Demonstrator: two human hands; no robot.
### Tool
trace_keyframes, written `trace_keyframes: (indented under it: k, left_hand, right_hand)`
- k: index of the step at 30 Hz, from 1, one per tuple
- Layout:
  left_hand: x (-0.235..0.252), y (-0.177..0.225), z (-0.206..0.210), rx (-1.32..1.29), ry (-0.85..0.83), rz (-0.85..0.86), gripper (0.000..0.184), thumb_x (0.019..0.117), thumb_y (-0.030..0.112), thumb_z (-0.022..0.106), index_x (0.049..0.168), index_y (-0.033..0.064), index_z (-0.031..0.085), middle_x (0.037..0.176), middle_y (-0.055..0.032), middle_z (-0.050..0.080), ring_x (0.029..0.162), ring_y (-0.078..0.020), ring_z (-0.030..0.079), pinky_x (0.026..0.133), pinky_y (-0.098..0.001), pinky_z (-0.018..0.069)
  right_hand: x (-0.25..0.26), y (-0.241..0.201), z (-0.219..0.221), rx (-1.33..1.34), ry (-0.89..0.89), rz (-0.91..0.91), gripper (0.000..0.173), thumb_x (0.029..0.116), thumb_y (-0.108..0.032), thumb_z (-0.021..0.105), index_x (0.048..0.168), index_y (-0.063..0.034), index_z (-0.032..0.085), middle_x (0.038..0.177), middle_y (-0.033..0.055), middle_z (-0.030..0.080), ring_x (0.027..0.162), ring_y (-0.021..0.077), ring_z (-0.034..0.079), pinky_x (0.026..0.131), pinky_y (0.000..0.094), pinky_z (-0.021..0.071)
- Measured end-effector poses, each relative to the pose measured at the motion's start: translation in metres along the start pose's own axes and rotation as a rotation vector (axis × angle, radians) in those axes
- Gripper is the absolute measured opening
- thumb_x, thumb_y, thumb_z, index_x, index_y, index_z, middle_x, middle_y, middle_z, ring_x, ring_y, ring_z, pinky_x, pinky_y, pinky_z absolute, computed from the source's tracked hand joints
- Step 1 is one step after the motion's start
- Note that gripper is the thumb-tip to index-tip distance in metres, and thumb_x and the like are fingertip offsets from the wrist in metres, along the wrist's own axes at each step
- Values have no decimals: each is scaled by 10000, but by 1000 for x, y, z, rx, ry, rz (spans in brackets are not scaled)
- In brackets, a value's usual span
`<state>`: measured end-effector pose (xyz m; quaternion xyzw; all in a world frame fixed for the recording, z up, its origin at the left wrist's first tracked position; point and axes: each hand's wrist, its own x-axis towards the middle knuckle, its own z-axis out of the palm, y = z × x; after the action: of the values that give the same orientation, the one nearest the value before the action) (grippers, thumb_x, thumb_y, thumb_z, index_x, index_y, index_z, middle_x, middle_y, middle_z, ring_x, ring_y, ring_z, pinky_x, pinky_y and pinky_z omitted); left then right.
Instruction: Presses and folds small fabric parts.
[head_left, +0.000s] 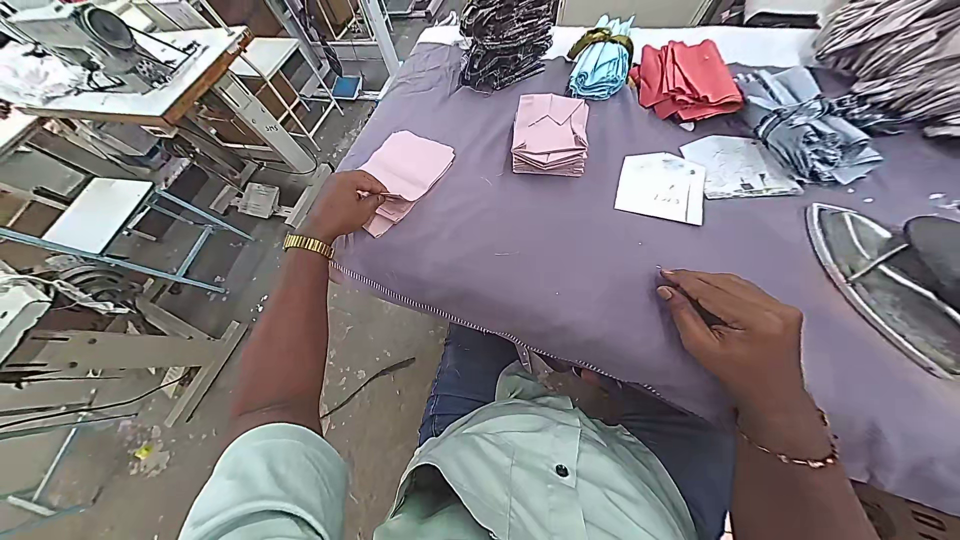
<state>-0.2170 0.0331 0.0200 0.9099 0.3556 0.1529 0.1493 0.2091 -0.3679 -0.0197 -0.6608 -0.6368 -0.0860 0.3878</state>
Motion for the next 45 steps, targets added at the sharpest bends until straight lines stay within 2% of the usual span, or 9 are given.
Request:
trace_keyframes:
  k: [9,16,19,24,27,30,33,41,45]
  left_hand:
    - [-1,69,4,200,713,263,257,1075,155,506,1152,100,746,1171,-78,741,1187,-238,648,1075,-456,463]
    - [-37,252,26,-182,160,719,291,1001,86,552,1209,64,754,992,-66,736,845,-145,699,704,-325,589]
    - [-35,288,36,-540,-71,801,210,1008,132,649,1162,48,765,926,-12,731,799,-46,664,692,-217,571]
    - [3,263,52,-570,-407,628,339,913,231,792,1238,145,746,1070,67,766,914,-21,718,809,-239,634]
    - [14,241,90,-433,-301,463,285,920,163,779,1203,162,756,1000,40,765,802,-52,710,734,-295,629]
    - [13,233,113,-186,-123,478,324,915,297,775,1219,187,752,1101,-7,679,970,-135,654,850,-372,571]
    - [6,234,116,-83,-42,480,228,942,377,731,1100,224,795,1077,-13,662,996,-198,603,851,-407,517]
    - [-2,229,125,-299,-41,468,120,966,276,682,1004,199,765,1036,46,690,1016,-135,611,901,-378,502]
    - [-29,239,113,-675,71,509,88,920,93,756,994,47,745,986,-23,738,923,-123,718,848,-333,629]
  right_hand:
    - [-1,-2,0,-29,110,-10,232,1013,-196,634,1063,-35,794,1033,135,780,964,241,748,879,404,598]
    - [17,-63,1,595,141,24,494,884,-228,819,1280,30,678,1372,174,655,1276,324,631,1066,516,555]
    - [18,-95,-5,929,82,147,621,816,-102,872,1368,34,622,1032,109,769,899,187,748,820,356,649]
    - [13,-82,-15,805,103,352,616,828,-2,831,1404,1,612,880,99,767,661,144,716,615,292,640]
    - [6,-48,1,326,51,381,575,867,-142,826,1404,-62,635,806,35,724,595,96,621,562,280,561]
    - [0,-40,6,-194,52,301,372,927,-208,708,1266,-56,718,1088,100,735,942,251,692,822,475,554]
    - [0,-42,8,-175,58,190,188,968,-186,658,1070,-110,796,1182,72,731,1136,249,663,962,469,528]
    - [1,-32,23,-101,-16,218,242,948,-310,690,1097,-148,790,1160,53,694,1197,286,574,965,540,443]
    - [-7,-41,1,356,144,220,66,891,-102,771,946,-74,793,951,20,748,891,116,704,799,297,613]
